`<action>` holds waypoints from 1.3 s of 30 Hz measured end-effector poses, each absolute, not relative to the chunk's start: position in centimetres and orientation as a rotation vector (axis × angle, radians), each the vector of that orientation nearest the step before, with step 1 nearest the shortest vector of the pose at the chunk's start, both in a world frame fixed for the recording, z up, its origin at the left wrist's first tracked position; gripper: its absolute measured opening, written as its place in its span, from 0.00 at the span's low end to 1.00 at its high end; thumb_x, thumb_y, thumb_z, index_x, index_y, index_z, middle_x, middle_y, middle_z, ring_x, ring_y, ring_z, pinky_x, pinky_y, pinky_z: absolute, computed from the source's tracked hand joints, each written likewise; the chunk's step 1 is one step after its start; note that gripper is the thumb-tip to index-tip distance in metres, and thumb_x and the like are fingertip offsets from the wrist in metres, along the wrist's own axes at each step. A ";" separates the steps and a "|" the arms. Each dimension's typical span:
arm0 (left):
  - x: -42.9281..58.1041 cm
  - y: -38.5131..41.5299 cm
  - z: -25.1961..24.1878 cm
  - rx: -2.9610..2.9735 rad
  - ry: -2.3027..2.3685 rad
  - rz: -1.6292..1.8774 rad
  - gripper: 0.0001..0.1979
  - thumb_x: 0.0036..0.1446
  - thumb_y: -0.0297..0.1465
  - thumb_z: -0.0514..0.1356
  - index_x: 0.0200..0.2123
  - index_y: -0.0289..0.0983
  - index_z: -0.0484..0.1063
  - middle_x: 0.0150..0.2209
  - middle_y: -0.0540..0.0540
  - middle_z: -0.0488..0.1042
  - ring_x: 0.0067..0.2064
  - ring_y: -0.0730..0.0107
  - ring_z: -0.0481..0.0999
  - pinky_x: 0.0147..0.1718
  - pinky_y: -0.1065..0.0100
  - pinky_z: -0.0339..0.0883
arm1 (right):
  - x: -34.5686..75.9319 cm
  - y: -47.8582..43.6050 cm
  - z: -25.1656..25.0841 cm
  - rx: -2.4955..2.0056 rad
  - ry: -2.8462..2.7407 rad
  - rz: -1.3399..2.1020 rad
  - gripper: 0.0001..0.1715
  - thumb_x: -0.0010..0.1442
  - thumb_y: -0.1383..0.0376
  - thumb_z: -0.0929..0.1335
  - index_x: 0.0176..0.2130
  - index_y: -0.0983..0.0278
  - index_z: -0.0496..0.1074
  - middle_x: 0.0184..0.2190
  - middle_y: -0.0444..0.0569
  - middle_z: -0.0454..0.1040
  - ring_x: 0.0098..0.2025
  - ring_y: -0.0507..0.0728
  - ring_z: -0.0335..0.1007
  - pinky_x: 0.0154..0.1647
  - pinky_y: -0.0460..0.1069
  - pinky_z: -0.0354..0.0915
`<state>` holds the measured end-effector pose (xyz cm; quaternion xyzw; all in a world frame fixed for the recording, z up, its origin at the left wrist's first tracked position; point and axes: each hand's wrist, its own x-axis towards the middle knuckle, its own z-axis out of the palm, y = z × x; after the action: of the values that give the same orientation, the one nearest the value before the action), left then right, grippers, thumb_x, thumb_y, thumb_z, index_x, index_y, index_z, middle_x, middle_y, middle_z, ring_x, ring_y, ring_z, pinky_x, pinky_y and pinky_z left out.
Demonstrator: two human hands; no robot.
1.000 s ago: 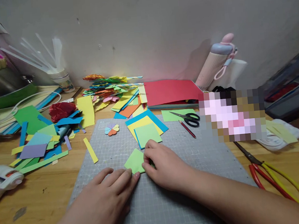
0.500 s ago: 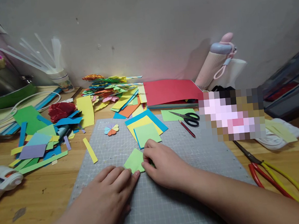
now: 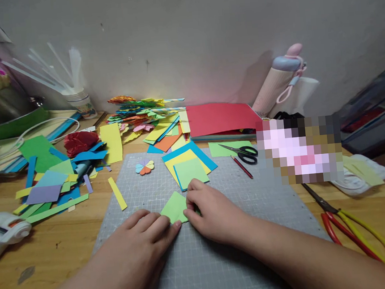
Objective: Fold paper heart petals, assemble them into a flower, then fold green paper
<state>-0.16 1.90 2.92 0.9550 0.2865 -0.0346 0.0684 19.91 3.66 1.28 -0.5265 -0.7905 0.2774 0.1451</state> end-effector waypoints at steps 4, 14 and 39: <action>-0.2 2.0 2.4 2.899 0.864 -0.044 0.22 0.54 0.34 0.56 0.53 0.36 0.65 0.40 0.43 0.72 0.42 0.57 0.68 0.48 0.54 0.57 | 19.9 3.7 1.4 -1.526 -2.282 0.807 0.08 0.56 0.73 0.64 0.26 0.64 0.64 0.34 0.47 0.64 0.35 0.54 0.62 0.37 0.49 0.61; -0.4 2.0 2.8 2.890 0.865 -0.034 0.20 0.57 0.35 0.55 0.54 0.42 0.66 0.40 0.46 0.73 0.41 0.61 0.70 0.51 0.55 0.54 | 19.9 3.7 1.4 -1.514 -2.285 0.819 0.08 0.56 0.73 0.64 0.26 0.64 0.64 0.34 0.47 0.64 0.35 0.53 0.62 0.37 0.49 0.61; 0.3 2.0 3.4 2.851 0.944 -0.105 0.19 0.58 0.33 0.55 0.53 0.38 0.67 0.39 0.46 0.74 0.43 0.59 0.71 0.51 0.53 0.57 | 19.9 3.4 1.7 -1.511 -2.328 0.773 0.11 0.58 0.73 0.63 0.26 0.64 0.61 0.34 0.48 0.63 0.35 0.54 0.61 0.38 0.50 0.62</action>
<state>0.27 2.03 3.36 0.9466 0.3133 -0.0349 0.0683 19.85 3.43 1.70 -0.5201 -0.8012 0.2660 0.1298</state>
